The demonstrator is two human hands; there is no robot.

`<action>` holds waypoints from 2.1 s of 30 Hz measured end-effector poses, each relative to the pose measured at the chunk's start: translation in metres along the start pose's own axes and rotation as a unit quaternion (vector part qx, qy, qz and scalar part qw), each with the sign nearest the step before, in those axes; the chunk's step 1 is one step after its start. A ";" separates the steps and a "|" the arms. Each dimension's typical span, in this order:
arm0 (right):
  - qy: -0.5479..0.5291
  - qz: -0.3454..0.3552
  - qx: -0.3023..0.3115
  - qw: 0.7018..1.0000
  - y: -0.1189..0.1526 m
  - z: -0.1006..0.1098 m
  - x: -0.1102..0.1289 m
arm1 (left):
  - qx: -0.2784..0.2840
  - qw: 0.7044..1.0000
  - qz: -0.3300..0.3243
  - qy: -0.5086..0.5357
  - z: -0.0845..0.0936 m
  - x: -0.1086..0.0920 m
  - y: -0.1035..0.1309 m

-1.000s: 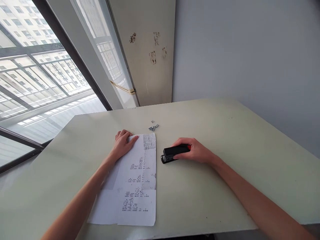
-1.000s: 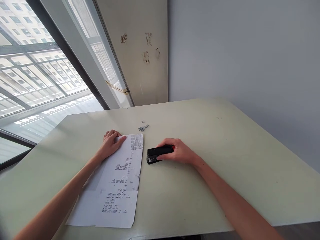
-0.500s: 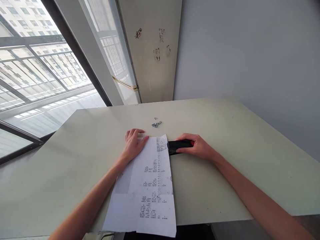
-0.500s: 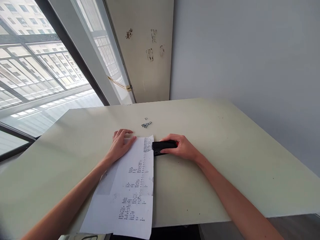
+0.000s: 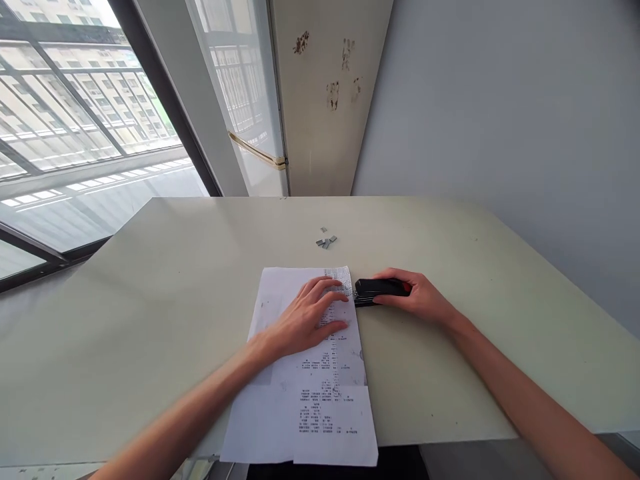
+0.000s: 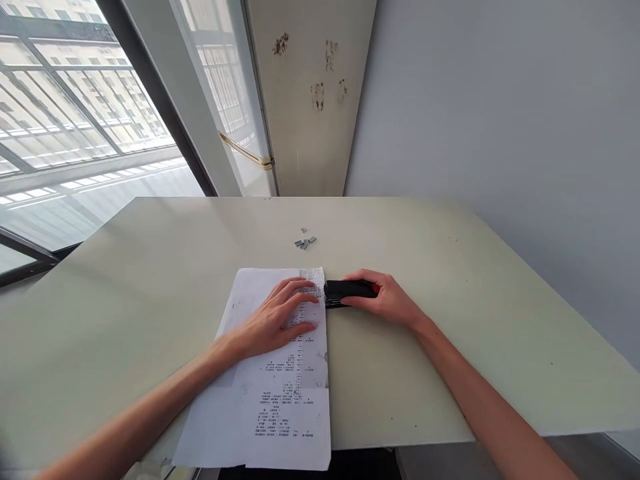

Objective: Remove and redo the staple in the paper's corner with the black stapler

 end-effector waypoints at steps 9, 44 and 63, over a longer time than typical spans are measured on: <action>0.077 -0.037 0.023 0.996 0.001 0.002 0.010 | 0.003 1.000 -0.024 0.009 0.001 -0.005 0.003; 0.324 -0.081 -0.048 0.941 -0.032 -0.026 0.034 | 0.030 0.999 -0.020 -0.040 -0.025 -0.013 0.010; 0.354 -0.089 -0.054 0.929 -0.034 -0.029 0.033 | 0.018 0.999 -0.021 -0.027 -0.025 -0.012 0.011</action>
Point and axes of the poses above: each hand's wrist, its own y-axis away from the middle knuckle, its own z-axis out of the back of the hand, x = y × z, the point moved 9 cm from there along -y, towards the middle knuckle, and after that the axes turned 1 degree about x, right-handed, at the moved point
